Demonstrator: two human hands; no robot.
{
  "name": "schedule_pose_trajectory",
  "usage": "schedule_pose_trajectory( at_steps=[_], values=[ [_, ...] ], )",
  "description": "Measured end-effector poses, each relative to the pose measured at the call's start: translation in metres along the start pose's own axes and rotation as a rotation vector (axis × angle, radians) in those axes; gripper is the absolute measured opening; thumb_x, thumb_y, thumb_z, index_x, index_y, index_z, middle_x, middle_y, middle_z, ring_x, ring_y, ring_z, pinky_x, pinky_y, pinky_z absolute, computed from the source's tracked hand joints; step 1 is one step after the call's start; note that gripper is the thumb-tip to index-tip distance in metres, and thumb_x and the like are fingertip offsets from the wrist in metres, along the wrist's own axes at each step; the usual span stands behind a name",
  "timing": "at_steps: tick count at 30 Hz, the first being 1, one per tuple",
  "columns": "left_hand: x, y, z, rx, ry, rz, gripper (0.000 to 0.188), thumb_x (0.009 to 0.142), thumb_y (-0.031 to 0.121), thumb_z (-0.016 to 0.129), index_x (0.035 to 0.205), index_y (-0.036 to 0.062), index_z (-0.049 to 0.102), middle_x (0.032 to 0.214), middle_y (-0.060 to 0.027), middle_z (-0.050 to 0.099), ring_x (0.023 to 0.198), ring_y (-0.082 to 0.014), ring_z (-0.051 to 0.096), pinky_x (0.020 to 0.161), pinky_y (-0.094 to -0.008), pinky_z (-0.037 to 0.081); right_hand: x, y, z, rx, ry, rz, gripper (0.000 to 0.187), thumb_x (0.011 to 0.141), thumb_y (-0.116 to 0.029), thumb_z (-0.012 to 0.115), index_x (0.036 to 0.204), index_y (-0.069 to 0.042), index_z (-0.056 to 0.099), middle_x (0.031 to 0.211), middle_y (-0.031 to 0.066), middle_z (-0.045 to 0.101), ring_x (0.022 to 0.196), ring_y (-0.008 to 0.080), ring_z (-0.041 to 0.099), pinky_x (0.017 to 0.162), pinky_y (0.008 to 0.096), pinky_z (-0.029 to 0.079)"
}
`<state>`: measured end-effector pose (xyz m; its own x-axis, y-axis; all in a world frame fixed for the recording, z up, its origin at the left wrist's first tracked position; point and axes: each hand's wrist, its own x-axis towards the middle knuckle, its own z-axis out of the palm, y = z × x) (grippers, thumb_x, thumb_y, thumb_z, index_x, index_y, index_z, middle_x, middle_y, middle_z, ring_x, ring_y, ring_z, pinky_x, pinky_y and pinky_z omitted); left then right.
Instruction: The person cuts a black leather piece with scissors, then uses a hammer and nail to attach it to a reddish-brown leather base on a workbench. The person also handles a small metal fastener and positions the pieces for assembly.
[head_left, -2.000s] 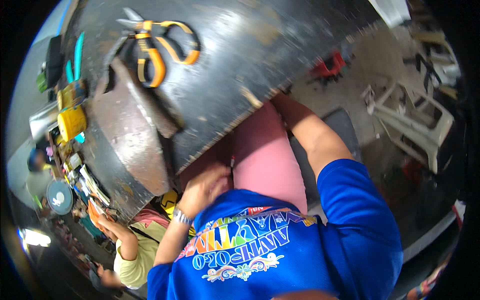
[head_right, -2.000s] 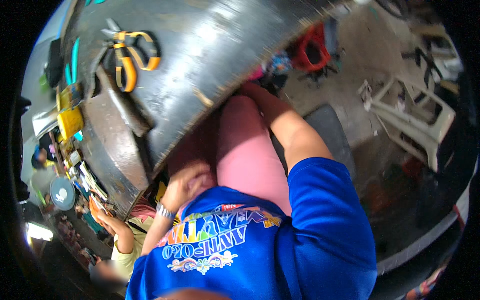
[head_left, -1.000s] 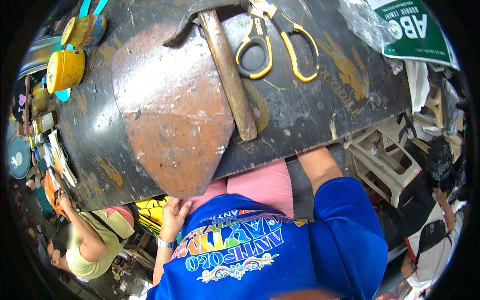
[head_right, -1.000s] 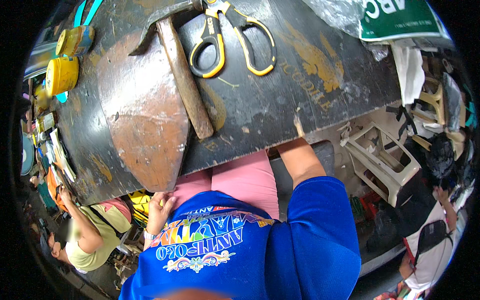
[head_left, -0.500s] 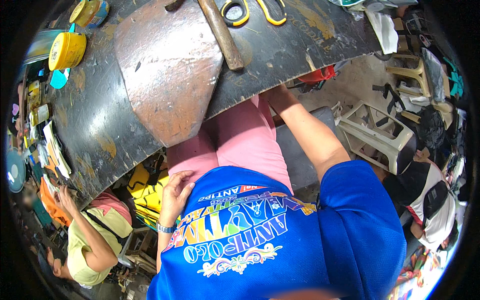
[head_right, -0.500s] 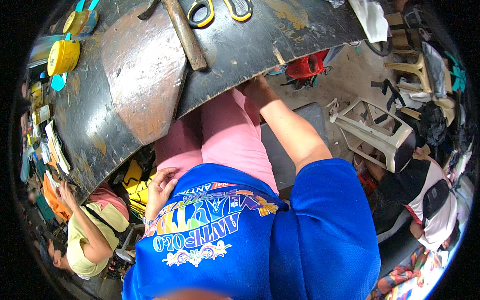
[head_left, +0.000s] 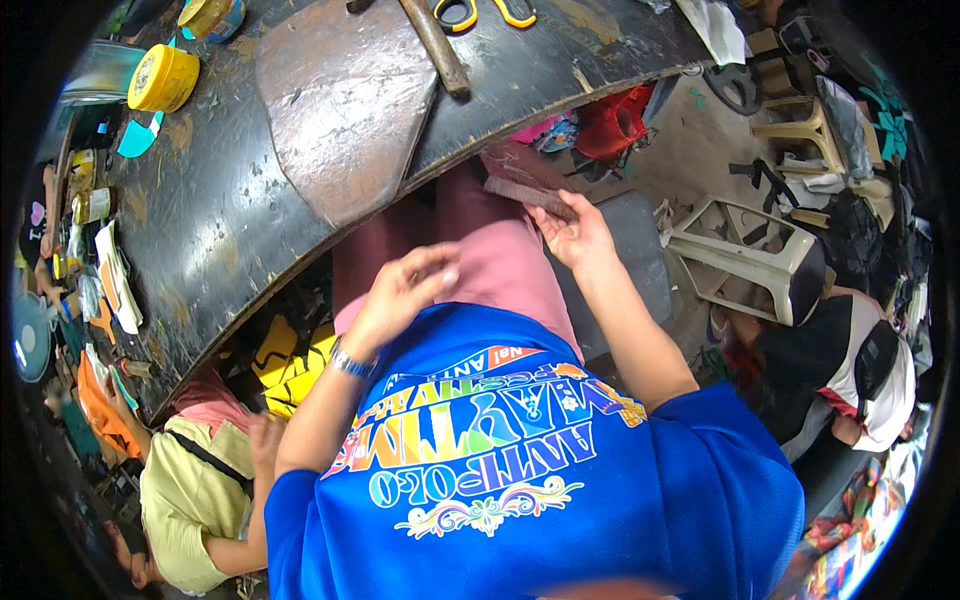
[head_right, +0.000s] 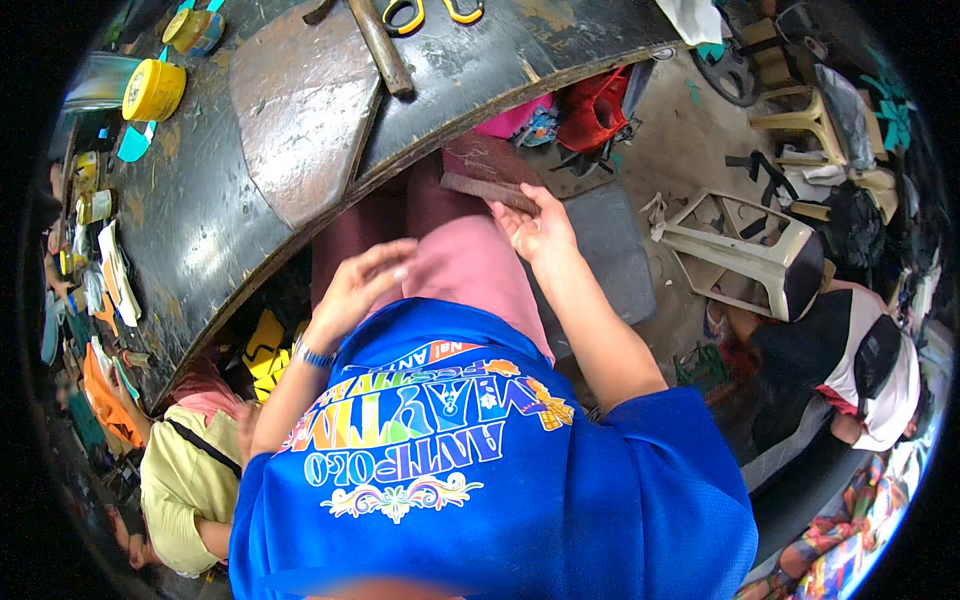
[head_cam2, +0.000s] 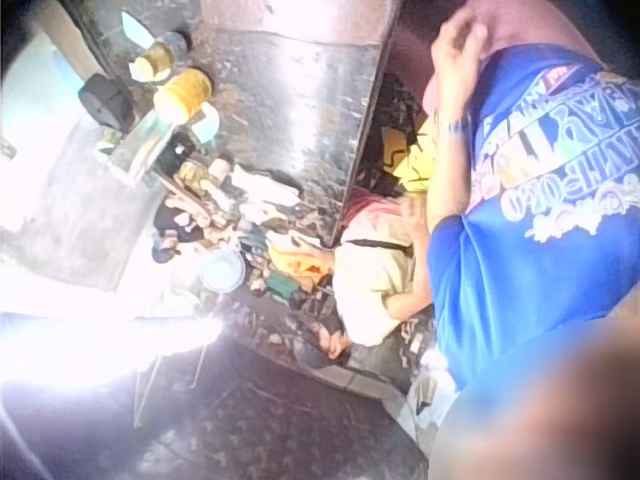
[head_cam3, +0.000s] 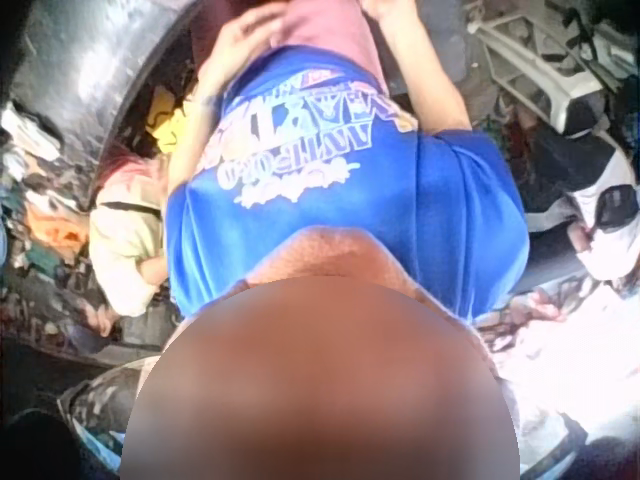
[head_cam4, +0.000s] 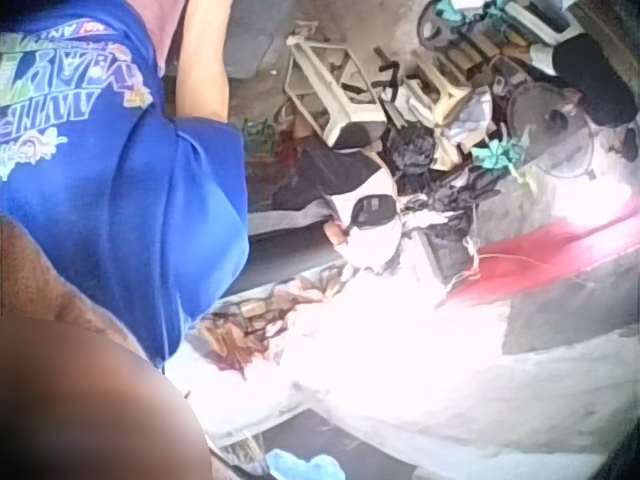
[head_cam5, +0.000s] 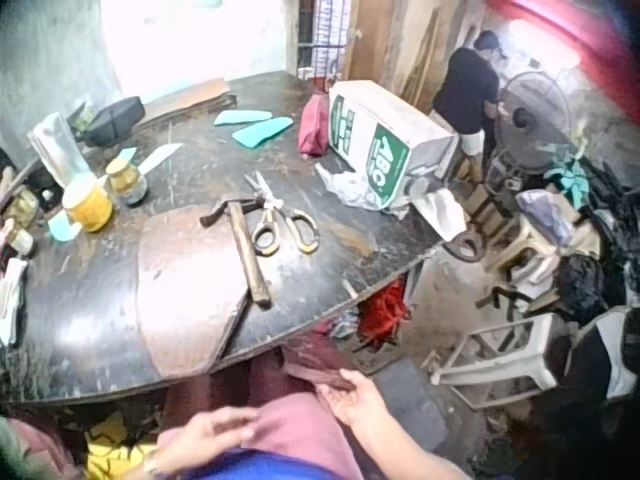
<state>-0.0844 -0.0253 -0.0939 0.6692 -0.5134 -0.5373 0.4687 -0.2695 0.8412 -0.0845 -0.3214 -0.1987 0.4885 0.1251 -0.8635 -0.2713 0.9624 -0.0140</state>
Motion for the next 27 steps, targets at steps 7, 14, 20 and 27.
schedule_pose_trajectory(
  at_steps=[7,14,20,27],
  values=[
    [0.074,-0.005,0.057,-0.727,-0.269,-0.170,0.070,0.093,0.034,0.070,0.144,-0.0018,0.038,0.139,-0.0130,0.052,0.126,-0.0233,0.054,0.107,-0.0383,0.044,-0.128,0.018,-0.054,-0.226,-0.038,-0.304,0.036,0.089,-0.009,0.066,0.121,0.000,0.052,0.110,0.0182,0.065,0.088,0.0334,0.069,0.072,0.0444,0.061],
    [0.055,0.004,0.110,-0.529,-0.456,-0.149,0.075,0.095,0.017,0.067,0.154,0.0130,0.021,0.134,-0.0096,0.057,0.120,-0.0204,0.058,0.095,-0.0393,0.052,-0.203,0.038,-0.112,-0.280,-0.107,-0.456,0.044,0.092,-0.013,0.061,0.133,-0.004,0.046,0.122,0.0197,0.064,0.099,0.0332,0.069,0.078,0.0437,0.060],
    [0.031,0.021,0.113,-0.412,-0.434,0.016,0.084,0.092,0.002,0.065,0.157,0.0061,0.012,0.134,-0.0138,0.057,0.116,-0.0202,0.059,0.100,-0.0340,0.048,-0.213,0.057,-0.132,-0.166,-0.199,-0.246,0.047,0.095,-0.017,0.060,0.137,-0.003,0.044,0.120,0.0215,0.064,0.105,0.0342,0.066,0.088,0.0452,0.056],
    [-0.018,0.048,0.085,-0.413,-0.222,0.388,0.082,0.089,-0.005,0.065,0.157,0.0046,0.018,0.147,-0.0112,0.043,0.129,-0.0188,0.050,0.107,-0.0347,0.043,-0.254,0.009,-0.062,-1.500,-0.401,-0.155,0.021,0.098,-0.021,0.062,0.099,-0.002,0.070,0.103,0.0051,0.070,0.094,0.0141,0.064,0.085,0.0330,0.051]
  ],
)
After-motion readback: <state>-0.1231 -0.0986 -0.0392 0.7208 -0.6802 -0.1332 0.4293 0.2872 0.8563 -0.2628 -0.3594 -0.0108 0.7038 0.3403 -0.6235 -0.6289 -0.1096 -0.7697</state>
